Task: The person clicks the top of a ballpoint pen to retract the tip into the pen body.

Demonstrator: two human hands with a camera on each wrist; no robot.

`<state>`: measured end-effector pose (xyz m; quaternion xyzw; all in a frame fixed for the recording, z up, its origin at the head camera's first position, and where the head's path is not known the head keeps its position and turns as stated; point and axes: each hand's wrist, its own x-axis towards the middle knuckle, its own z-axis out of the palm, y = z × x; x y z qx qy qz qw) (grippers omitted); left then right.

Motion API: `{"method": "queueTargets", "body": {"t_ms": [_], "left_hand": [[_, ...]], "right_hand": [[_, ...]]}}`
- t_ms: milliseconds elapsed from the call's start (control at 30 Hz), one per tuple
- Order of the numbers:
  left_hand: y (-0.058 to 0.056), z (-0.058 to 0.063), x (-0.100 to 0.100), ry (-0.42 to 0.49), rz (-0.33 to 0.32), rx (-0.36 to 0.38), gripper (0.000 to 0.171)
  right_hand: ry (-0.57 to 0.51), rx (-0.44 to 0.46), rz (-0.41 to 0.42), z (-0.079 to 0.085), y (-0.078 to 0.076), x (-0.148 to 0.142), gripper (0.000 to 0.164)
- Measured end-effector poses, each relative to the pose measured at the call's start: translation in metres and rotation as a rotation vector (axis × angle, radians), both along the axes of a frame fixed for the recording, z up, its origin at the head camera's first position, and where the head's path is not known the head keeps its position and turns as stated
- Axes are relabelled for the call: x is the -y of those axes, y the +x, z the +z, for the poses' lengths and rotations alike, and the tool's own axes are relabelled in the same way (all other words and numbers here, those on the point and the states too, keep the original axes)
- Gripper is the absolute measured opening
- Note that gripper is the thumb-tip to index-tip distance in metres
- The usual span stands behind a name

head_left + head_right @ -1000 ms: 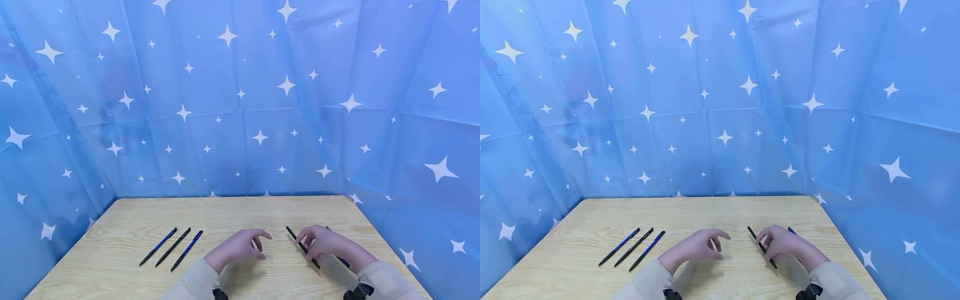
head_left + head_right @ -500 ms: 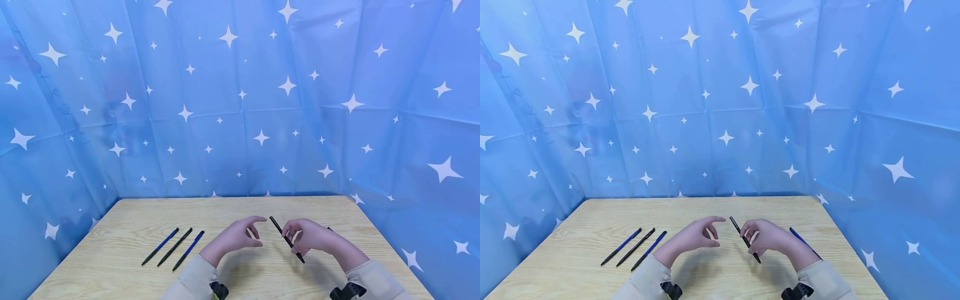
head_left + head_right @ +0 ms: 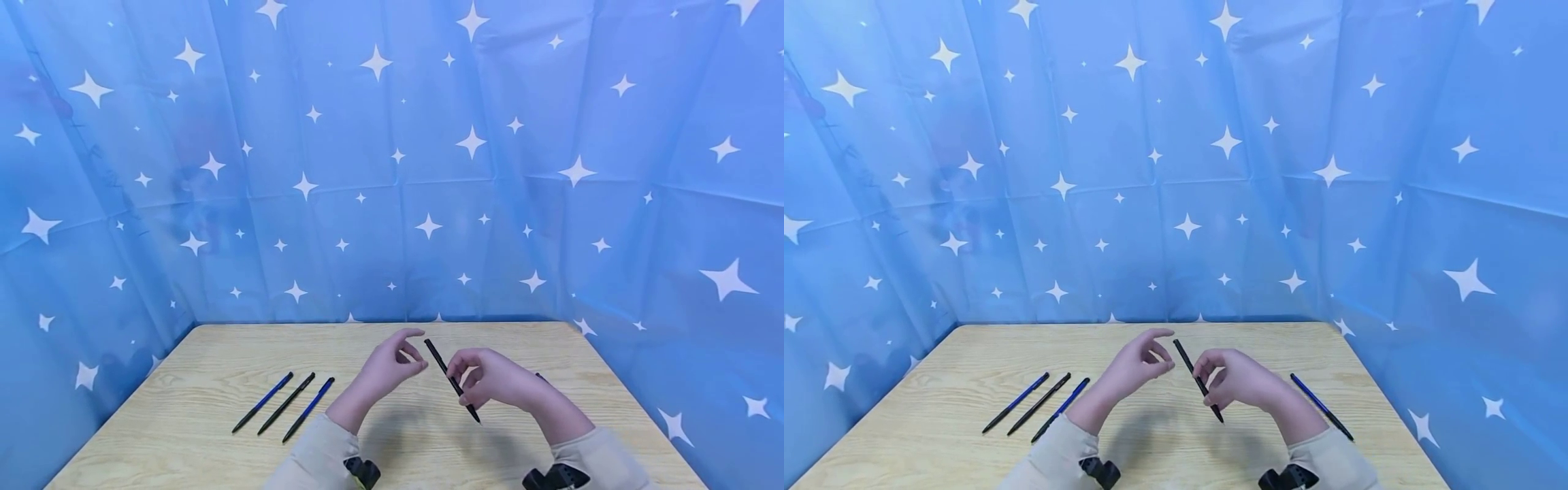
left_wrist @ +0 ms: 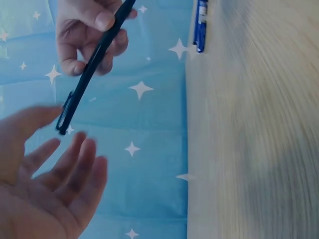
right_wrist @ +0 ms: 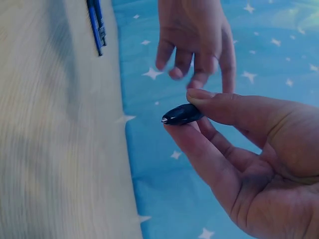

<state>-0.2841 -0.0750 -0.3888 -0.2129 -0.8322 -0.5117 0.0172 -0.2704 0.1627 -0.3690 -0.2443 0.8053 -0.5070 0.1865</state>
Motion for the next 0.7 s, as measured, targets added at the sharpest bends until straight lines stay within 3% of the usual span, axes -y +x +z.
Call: {"method": "queueTargets", "body": {"t_ms": [100, 167, 400, 700], "left_hand": [[0.001, 0.004, -0.001, 0.093, 0.053, -0.017, 0.043], [0.002, 0.007, -0.001, 0.148, 0.055, -0.014, 0.037], [0.005, 0.014, -0.002, 0.293, 0.024, 0.025, 0.031], [0.01, 0.025, -0.004, 0.546, -0.013, 0.016, 0.031]], "right_hand": [[-0.031, -0.017, -0.001, 0.003, 0.001, 0.005, 0.031], [-0.045, -0.026, -0.006, 0.005, 0.002, 0.008, 0.03], [-0.062, -0.068, -0.012, 0.009, 0.004, 0.017, 0.028], [-0.067, -0.228, -0.061, 0.009, 0.008, 0.029, 0.023]]}}
